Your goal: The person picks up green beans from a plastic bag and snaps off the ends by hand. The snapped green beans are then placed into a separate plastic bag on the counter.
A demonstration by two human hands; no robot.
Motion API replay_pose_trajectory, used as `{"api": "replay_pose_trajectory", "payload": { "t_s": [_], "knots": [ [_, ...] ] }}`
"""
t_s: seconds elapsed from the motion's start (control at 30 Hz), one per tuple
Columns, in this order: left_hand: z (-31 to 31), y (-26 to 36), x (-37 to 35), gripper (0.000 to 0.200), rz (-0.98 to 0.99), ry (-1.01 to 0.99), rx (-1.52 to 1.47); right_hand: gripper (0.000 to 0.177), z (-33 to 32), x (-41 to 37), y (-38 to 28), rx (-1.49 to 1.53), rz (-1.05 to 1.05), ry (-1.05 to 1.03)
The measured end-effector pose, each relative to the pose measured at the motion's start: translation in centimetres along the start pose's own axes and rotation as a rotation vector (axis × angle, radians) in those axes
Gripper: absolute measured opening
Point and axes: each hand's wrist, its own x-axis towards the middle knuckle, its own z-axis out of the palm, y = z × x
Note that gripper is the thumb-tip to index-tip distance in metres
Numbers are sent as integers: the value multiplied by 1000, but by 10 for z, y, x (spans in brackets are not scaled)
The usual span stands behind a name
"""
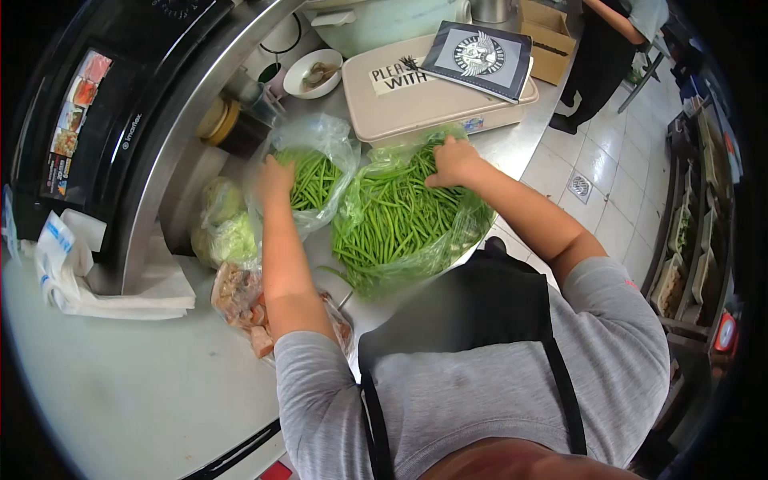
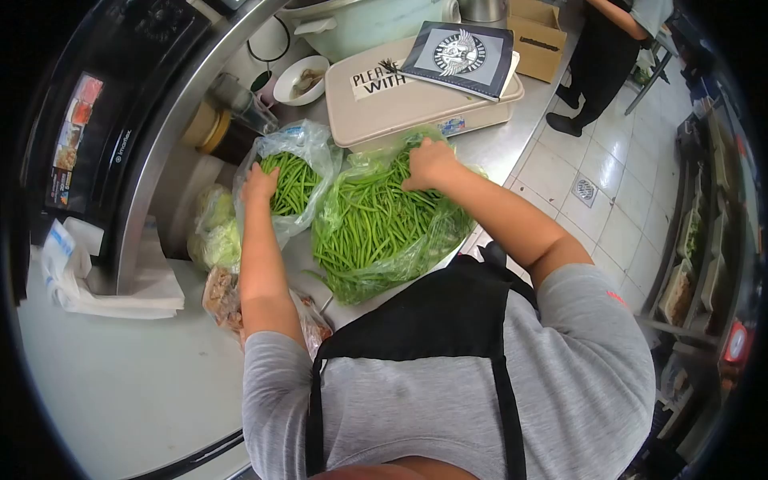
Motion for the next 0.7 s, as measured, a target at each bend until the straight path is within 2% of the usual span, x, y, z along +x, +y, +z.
{"api": "replay_pose_trajectory", "payload": {
  "t_s": [0.1,0.13,0.17,0.23,0.3,0.4,0.53,0.63,0.7],
  "knots": [
    [-10,18,-26,65,90,276,-16,64,11,8,-23,-92,41,-142],
    [-22,31,-43,64,179,332,-70,71,11,11,-30,-89,77,-181],
    [-27,43,-59,63,267,386,-123,69,12,11,-33,-93,84,-156],
    [-4,59,-77,56,609,186,-589,67,15,11,-37,-102,99,-108],
    [16,78,-111,46,723,45,-449,59,25,12,-35,-69,69,-9],
    [52,80,-127,38,538,226,-131,48,38,9,-25,25,-20,81],
    [69,68,-107,30,476,164,-51,39,26,-4,-12,189,-147,165],
    [69,67,-104,23,465,92,-77,42,-9,-36,-38,50,-389,308],
    [57,69,-94,18,448,68,-108,43,-9,-39,-48,172,-574,181]
  ]
}}
